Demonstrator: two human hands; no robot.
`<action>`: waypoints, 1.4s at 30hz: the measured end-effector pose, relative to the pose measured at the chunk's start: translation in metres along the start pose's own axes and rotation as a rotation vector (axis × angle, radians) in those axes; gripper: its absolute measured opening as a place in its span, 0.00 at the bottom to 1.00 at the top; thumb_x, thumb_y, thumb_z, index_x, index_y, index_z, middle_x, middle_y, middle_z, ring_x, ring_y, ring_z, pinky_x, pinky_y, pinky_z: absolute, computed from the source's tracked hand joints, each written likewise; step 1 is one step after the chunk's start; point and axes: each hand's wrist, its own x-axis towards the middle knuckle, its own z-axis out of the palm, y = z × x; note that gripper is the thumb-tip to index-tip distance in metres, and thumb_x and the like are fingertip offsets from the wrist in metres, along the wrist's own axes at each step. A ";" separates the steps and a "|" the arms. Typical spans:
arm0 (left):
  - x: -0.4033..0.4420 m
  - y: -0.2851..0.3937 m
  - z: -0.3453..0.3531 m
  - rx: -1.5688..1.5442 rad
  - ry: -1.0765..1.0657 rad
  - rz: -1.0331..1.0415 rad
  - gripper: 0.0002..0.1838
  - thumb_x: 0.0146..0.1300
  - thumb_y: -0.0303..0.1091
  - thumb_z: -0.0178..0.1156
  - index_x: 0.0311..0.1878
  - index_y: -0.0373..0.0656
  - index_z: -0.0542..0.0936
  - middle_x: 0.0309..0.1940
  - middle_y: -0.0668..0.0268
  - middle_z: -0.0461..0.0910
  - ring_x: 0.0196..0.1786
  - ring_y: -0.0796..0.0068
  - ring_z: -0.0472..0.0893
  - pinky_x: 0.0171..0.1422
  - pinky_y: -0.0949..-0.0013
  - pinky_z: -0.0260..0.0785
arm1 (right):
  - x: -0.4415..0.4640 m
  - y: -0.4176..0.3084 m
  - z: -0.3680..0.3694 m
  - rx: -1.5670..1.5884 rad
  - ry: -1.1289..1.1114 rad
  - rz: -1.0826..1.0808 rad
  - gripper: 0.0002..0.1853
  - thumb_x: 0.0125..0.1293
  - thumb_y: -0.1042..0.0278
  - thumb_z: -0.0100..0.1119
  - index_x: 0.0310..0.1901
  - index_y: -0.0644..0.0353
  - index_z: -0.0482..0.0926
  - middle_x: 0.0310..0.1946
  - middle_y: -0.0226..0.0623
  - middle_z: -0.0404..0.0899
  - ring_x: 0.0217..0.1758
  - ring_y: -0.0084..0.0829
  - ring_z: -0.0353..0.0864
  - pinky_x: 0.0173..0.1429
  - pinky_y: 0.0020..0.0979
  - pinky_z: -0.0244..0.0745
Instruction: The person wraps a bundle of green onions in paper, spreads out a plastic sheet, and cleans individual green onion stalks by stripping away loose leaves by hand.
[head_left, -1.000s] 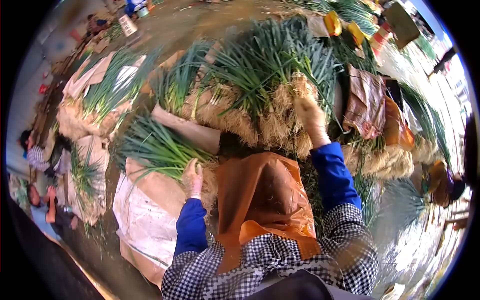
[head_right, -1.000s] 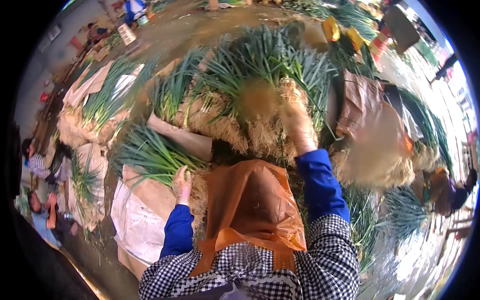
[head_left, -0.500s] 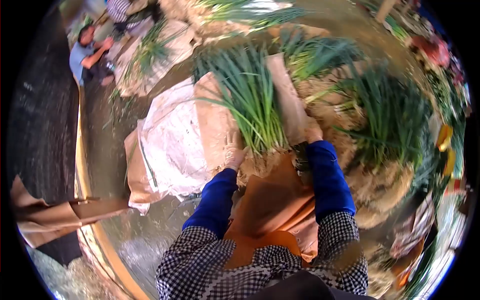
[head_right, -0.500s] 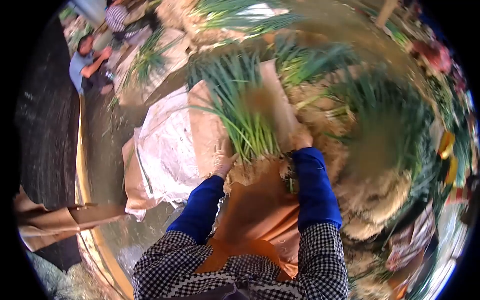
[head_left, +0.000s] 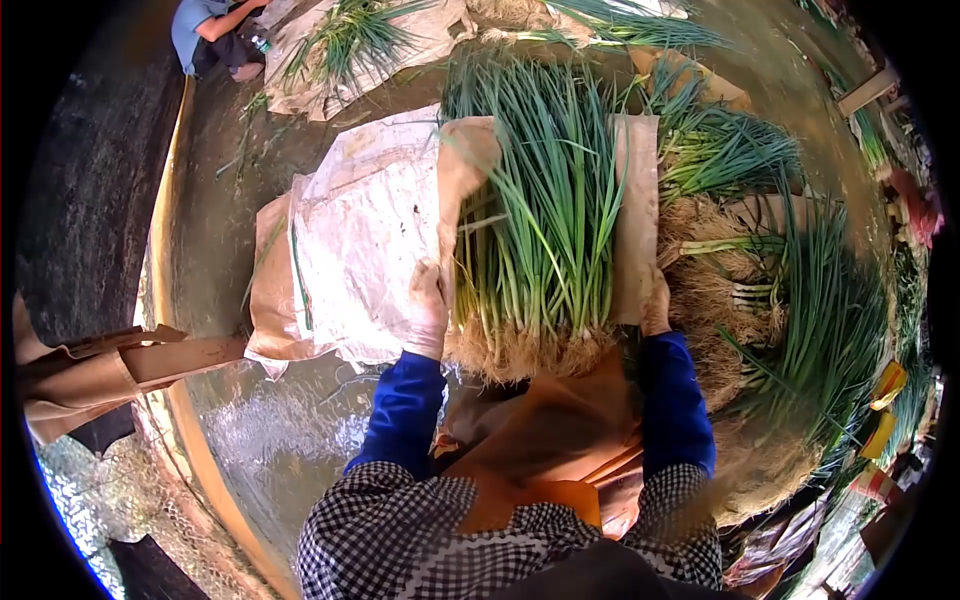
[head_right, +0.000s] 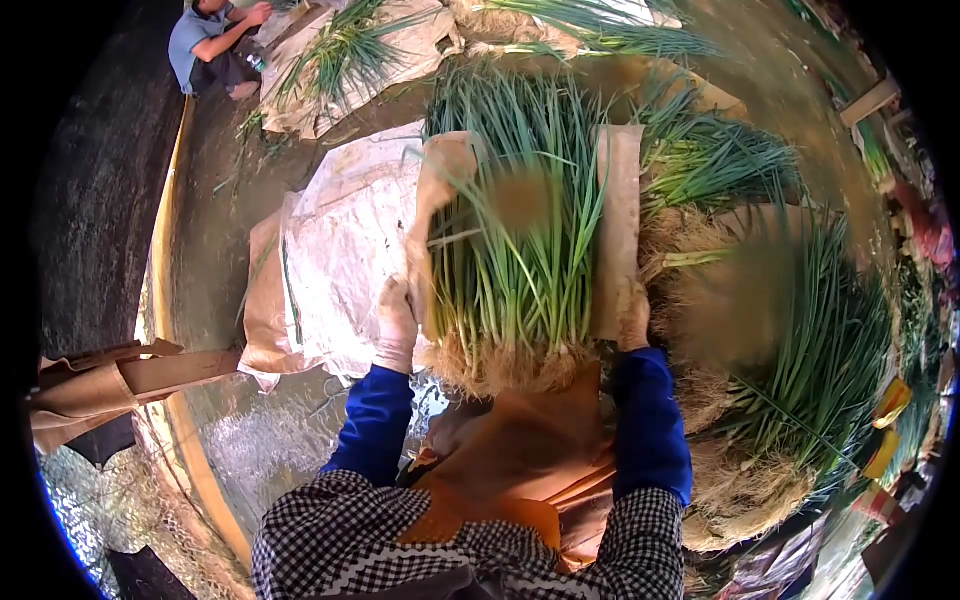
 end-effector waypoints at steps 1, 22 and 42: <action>0.000 0.001 -0.006 0.123 0.027 0.058 0.07 0.64 0.31 0.46 0.35 0.45 0.74 0.19 0.74 0.69 0.24 0.85 0.72 0.26 0.82 0.66 | -0.005 0.001 0.005 -0.008 -0.003 0.001 0.16 0.70 0.62 0.40 0.51 0.61 0.71 0.42 0.32 0.75 0.45 0.28 0.73 0.44 0.24 0.70; 0.012 0.048 0.160 0.247 -0.225 -0.109 0.19 0.61 0.42 0.55 0.49 0.38 0.74 0.33 0.52 0.81 0.36 0.58 0.81 0.40 0.60 0.72 | -0.050 0.114 0.099 -0.973 -0.647 -0.148 0.11 0.66 0.64 0.42 0.44 0.59 0.70 0.36 0.33 0.73 0.40 0.29 0.72 0.44 0.30 0.68; 0.046 0.024 0.117 -0.551 -0.295 0.001 0.19 0.57 0.34 0.61 0.49 0.32 0.74 0.38 0.65 0.79 0.37 0.73 0.77 0.44 0.68 0.71 | -0.180 -0.056 0.055 -1.002 -0.106 -0.085 0.14 0.68 0.69 0.46 0.51 0.63 0.75 0.40 0.31 0.79 0.34 0.21 0.74 0.42 0.21 0.70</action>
